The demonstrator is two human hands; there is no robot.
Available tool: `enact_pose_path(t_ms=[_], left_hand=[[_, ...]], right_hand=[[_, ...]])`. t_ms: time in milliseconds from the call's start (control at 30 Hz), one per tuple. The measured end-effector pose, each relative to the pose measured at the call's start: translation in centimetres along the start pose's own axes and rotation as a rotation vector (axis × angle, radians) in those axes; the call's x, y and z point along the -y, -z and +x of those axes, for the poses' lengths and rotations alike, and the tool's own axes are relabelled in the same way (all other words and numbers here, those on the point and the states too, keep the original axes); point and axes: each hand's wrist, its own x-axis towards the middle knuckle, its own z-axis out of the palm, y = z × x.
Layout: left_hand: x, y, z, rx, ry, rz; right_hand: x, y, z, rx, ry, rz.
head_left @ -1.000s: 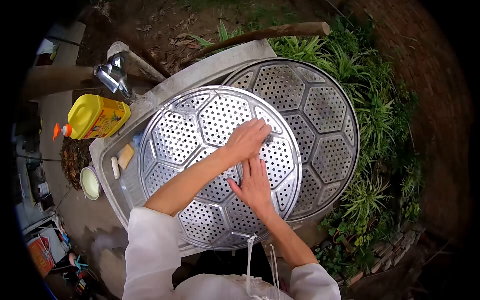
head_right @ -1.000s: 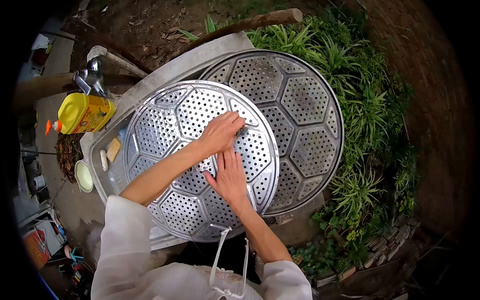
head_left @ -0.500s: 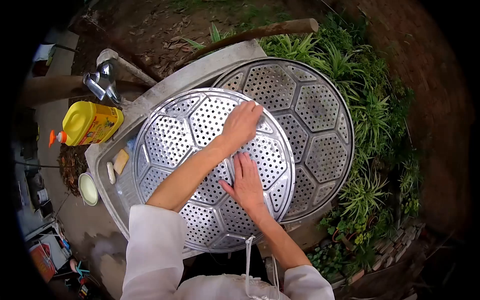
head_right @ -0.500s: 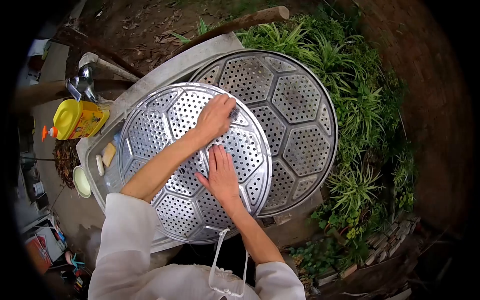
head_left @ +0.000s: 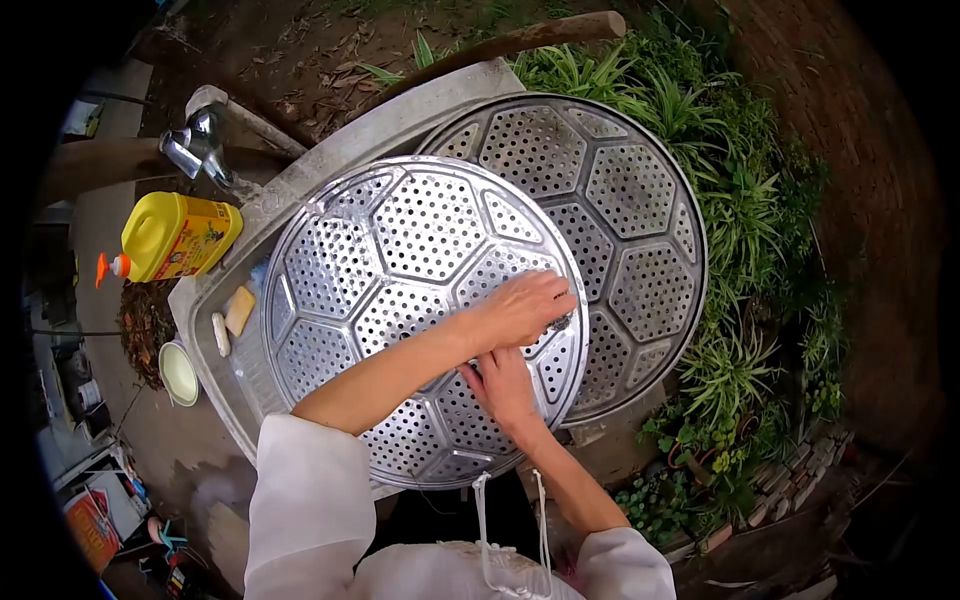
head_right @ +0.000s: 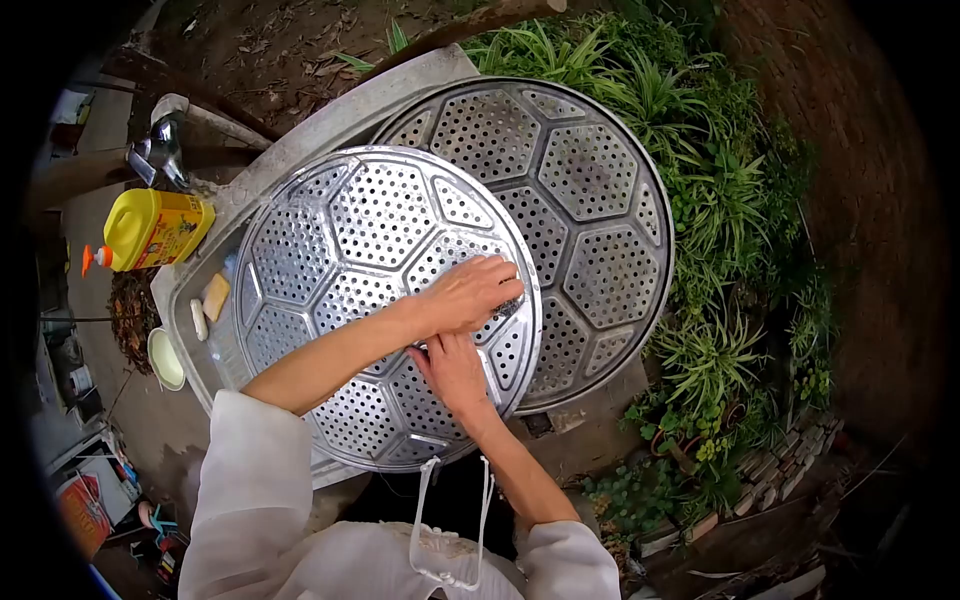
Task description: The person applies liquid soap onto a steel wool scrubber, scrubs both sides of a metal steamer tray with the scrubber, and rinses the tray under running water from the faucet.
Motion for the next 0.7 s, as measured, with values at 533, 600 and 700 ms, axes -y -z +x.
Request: enact_pose_path(t_ms=[533,600,700], left_hand=[[3.2,2.7,0.6,-0.382,0.35,0.201],[1.5,2.0,1.6,-0.439,0.314,0.197],[-2.8,-3.0,0.9,-0.195,-0.041,-0.009]], right_hand=[[-0.9,-0.6,-0.1,-0.71,-0.206,0.359],[-0.5,-0.7,0.3,-0.738,-0.209,0.419],[0.0,-0.7,0.5,-0.848,-0.259,0.618]])
